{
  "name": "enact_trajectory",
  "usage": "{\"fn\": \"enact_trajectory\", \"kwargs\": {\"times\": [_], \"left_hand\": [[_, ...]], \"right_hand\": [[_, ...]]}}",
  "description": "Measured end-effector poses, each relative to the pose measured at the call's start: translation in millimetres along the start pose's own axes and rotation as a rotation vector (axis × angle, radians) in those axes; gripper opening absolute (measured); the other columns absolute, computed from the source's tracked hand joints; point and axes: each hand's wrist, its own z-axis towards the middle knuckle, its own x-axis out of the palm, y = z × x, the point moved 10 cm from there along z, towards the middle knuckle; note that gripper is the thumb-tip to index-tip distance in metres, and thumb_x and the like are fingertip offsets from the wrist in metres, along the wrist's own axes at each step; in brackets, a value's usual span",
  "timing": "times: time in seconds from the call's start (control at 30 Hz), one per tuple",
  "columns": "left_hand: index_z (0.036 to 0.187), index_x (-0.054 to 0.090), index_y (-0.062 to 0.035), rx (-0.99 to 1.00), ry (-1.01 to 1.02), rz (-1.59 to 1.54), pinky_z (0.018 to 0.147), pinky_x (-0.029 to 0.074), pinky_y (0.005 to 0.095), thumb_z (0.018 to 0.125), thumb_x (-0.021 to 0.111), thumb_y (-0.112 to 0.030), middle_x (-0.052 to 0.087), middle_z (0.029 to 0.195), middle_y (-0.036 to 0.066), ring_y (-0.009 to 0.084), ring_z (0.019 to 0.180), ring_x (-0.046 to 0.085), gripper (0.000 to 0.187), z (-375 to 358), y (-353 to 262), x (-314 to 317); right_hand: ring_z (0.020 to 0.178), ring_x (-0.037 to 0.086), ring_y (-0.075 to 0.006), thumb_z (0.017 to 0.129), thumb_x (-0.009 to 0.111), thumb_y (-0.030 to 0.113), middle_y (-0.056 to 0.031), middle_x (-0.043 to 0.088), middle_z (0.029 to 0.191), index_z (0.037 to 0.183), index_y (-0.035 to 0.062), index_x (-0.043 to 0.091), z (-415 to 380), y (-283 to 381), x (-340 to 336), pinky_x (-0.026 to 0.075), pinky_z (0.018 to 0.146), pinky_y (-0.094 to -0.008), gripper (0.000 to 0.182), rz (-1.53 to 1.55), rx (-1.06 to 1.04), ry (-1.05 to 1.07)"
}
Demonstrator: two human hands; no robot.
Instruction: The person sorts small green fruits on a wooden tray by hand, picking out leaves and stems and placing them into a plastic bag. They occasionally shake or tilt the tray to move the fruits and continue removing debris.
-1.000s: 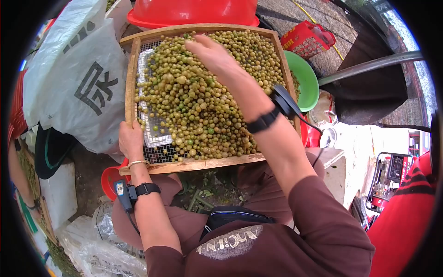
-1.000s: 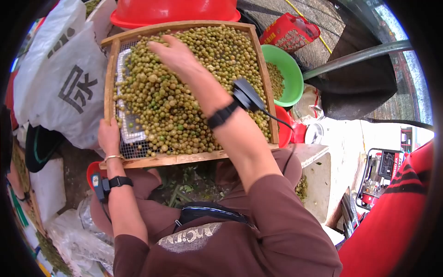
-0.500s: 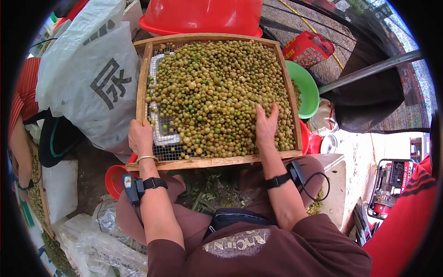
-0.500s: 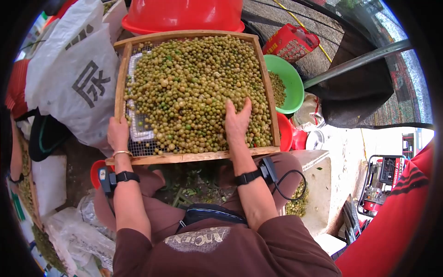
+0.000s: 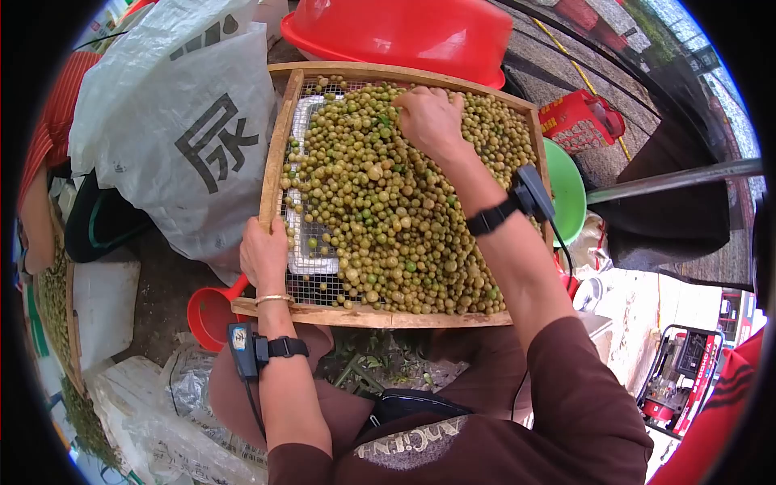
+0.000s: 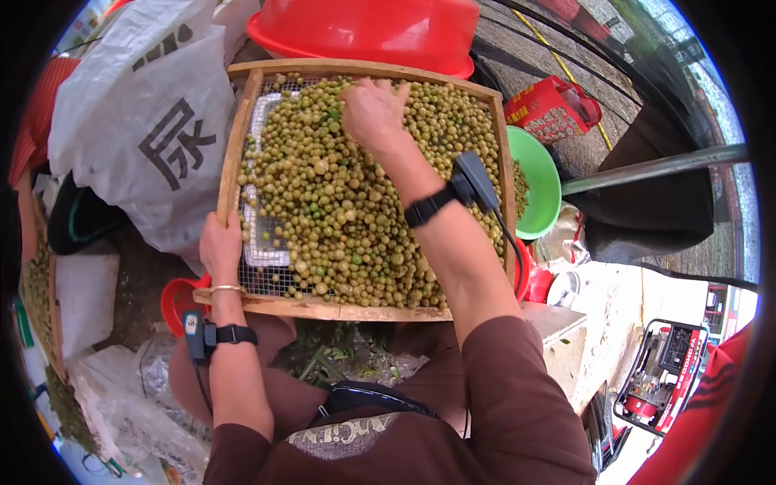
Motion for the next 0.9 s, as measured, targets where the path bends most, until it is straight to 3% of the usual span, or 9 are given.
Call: {"fn": "enact_trajectory", "kwargs": {"times": [0.1, 0.17, 0.3, 0.33, 0.47, 0.53, 0.63, 0.77, 0.9], "left_hand": [[0.090, 0.057, -0.0027, -0.002, -0.023, 0.013, 0.069, 0.045, 0.0481, 0.081, 0.053, -0.036, 0.061, 0.089, 0.020, 0.0391, 0.084, 0.058, 0.034, 2, 1, 1], [0.090, 0.057, -0.0024, -0.027, -0.011, 0.020, 0.069, 0.045, 0.0481, 0.081, 0.053, -0.036, 0.061, 0.088, 0.020, 0.0391, 0.084, 0.058, 0.035, 3, 1, 3], [0.088, 0.057, -0.0019, -0.040, -0.001, 0.035, 0.068, 0.045, 0.0483, 0.081, 0.054, -0.036, 0.061, 0.088, 0.020, 0.0388, 0.082, 0.058, 0.035, 3, 1, 4], [0.088, 0.057, -0.0019, -0.045, 0.004, 0.034, 0.068, 0.045, 0.0483, 0.081, 0.054, -0.036, 0.061, 0.088, 0.020, 0.0388, 0.082, 0.058, 0.035, 4, 3, 6], [0.088, 0.058, -0.0031, -0.042, -0.007, 0.027, 0.067, 0.046, 0.0478, 0.080, 0.054, -0.037, 0.062, 0.087, 0.020, 0.0384, 0.082, 0.059, 0.035, 2, 3, 5], [0.088, 0.058, -0.0034, -0.039, -0.025, 0.019, 0.067, 0.046, 0.0476, 0.080, 0.054, -0.037, 0.062, 0.087, 0.020, 0.0383, 0.082, 0.059, 0.035, 3, 0, 0], [0.088, 0.058, -0.0035, -0.041, -0.031, 0.040, 0.067, 0.046, 0.0474, 0.080, 0.055, -0.037, 0.062, 0.087, 0.020, 0.0387, 0.081, 0.059, 0.035, 2, -1, 0], [0.088, 0.058, -0.0030, -0.052, -0.028, 0.058, 0.067, 0.047, 0.0481, 0.081, 0.055, -0.037, 0.062, 0.086, 0.020, 0.0390, 0.081, 0.059, 0.035, 3, 0, 0], [0.089, 0.057, -0.0028, -0.057, -0.021, 0.073, 0.067, 0.047, 0.0483, 0.080, 0.055, -0.036, 0.061, 0.087, 0.020, 0.0392, 0.081, 0.059, 0.035, 4, 3, 3]], "right_hand": [[0.103, 0.050, -0.0344, 0.073, 0.060, 0.017, -0.0157, 0.056, 0.109, 0.090, 0.0075, 0.067, 40, 1, 46, 0.029, 0.090, -0.0580, 0.020, -0.218, -0.105, 0.130], [0.108, 0.046, -0.0366, 0.075, 0.058, 0.013, -0.0167, 0.052, 0.117, 0.087, 0.0065, 0.066, 51, -27, 77, 0.028, 0.090, -0.0601, 0.016, -0.256, 0.041, 0.351], [0.096, 0.055, -0.0338, 0.074, 0.058, 0.018, -0.0126, 0.062, 0.098, 0.089, 0.0115, 0.068, 62, -49, 85, 0.029, 0.087, -0.0606, 0.018, -0.169, 0.007, 0.466], [0.090, 0.058, -0.0322, 0.072, 0.059, 0.020, -0.0111, 0.064, 0.089, 0.088, 0.0138, 0.069, 60, -52, 72, 0.028, 0.084, -0.0621, 0.020, -0.106, 0.011, 0.369], [0.091, 0.058, -0.0301, 0.075, 0.059, 0.020, -0.0124, 0.064, 0.091, 0.087, 0.0109, 0.069, 45, -55, 46, 0.038, 0.080, -0.0568, 0.018, -0.151, 0.035, 0.307], [0.085, 0.061, -0.0302, 0.078, 0.058, 0.021, -0.0160, 0.064, 0.089, 0.085, 0.0067, 0.069, 46, -19, 28, 0.047, 0.073, -0.0469, 0.019, -0.046, -0.307, 0.031], [0.077, 0.062, -0.0326, 0.080, 0.057, 0.021, -0.0190, 0.064, 0.086, 0.084, 0.0028, 0.068, 56, 7, 19, 0.050, 0.068, -0.0403, 0.022, 0.105, -0.194, 0.059], [0.076, 0.062, -0.0355, 0.080, 0.053, 0.014, -0.0215, 0.063, 0.082, 0.090, 0.0000, 0.064, 64, 44, 47, 0.050, 0.071, -0.0433, 0.021, 0.202, -0.396, -0.033], [0.085, 0.061, -0.0350, 0.079, 0.053, 0.015, -0.0198, 0.063, 0.086, 0.085, 0.0000, 0.062, 53, 46, 113, 0.050, 0.071, -0.0440, 0.019, -0.005, -0.228, 0.316]]}}
